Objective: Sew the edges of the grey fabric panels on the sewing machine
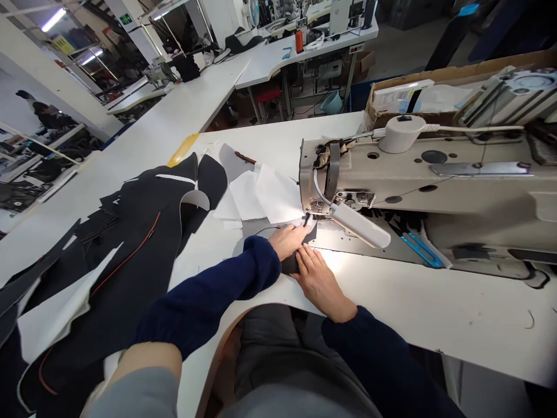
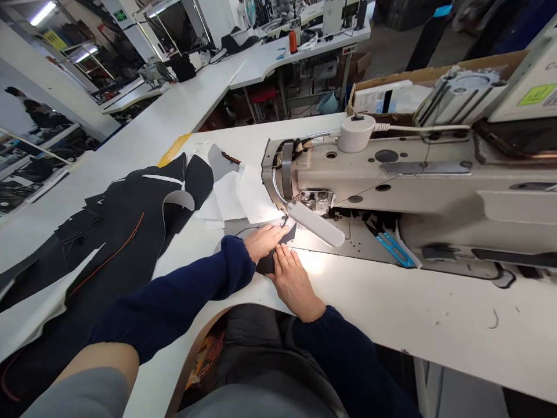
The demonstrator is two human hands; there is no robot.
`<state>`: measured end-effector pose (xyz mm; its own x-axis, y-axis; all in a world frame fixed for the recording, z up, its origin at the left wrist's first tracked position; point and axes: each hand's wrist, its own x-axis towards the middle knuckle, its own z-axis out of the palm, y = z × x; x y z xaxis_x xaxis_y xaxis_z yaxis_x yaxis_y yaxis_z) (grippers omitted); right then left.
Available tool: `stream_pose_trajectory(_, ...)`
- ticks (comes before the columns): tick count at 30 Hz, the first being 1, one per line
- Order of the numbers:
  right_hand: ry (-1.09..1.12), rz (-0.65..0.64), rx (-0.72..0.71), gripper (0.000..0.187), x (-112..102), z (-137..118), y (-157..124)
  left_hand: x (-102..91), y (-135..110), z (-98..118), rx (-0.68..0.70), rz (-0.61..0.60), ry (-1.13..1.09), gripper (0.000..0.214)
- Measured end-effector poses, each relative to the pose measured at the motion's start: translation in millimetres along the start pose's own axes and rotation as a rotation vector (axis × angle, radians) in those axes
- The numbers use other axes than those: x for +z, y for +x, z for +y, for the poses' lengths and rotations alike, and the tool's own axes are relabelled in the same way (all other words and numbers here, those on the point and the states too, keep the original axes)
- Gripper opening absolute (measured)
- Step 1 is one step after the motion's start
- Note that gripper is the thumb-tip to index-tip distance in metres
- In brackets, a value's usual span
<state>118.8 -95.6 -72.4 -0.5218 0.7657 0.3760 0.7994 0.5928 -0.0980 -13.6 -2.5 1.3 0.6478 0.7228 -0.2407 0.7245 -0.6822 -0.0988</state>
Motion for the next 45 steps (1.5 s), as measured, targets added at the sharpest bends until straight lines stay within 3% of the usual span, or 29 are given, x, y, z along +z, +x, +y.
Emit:
stream_pose_trajectory(7, 0.036, -0.044, -0.002, 0.044, -5, -7, 5, 3.0, 16, 22, -0.113, -0.009, -0.112, 0.031)
stream_pose_trajectory(15, -0.002, -0.023, -0.025, 0.039, 2, 1, 19, -1.0, 32, 17, -0.198, -0.007, -0.231, 0.025)
stream_pose_trajectory(21, -0.022, 0.002, 0.007, 0.046, 11, 2, 19, 7.6, 27, -3, 0.003, 0.130, -0.224, 0.039)
stream_pose_trajectory(25, -0.049, 0.023, 0.003, 0.047, 13, -3, 15, 21.7, 18, -8, -0.082, 0.252, -0.283, 0.037)
stream_pose_trajectory(28, -0.053, 0.005, 0.003, 0.046, 12, -4, 15, 23.3, 19, -4, -0.083, 0.234, -0.260, 0.034)
stream_pose_trajectory(35, -0.081, -0.028, -0.011, 0.042, 11, -3, 21, 6.1, 25, 0, -0.015, 0.111, -0.153, 0.030)
stream_pose_trajectory(45, -0.082, 0.027, 0.055, 0.041, 13, 10, 30, 17.9, 43, -14, 0.038, 0.179, -0.122, 0.033)
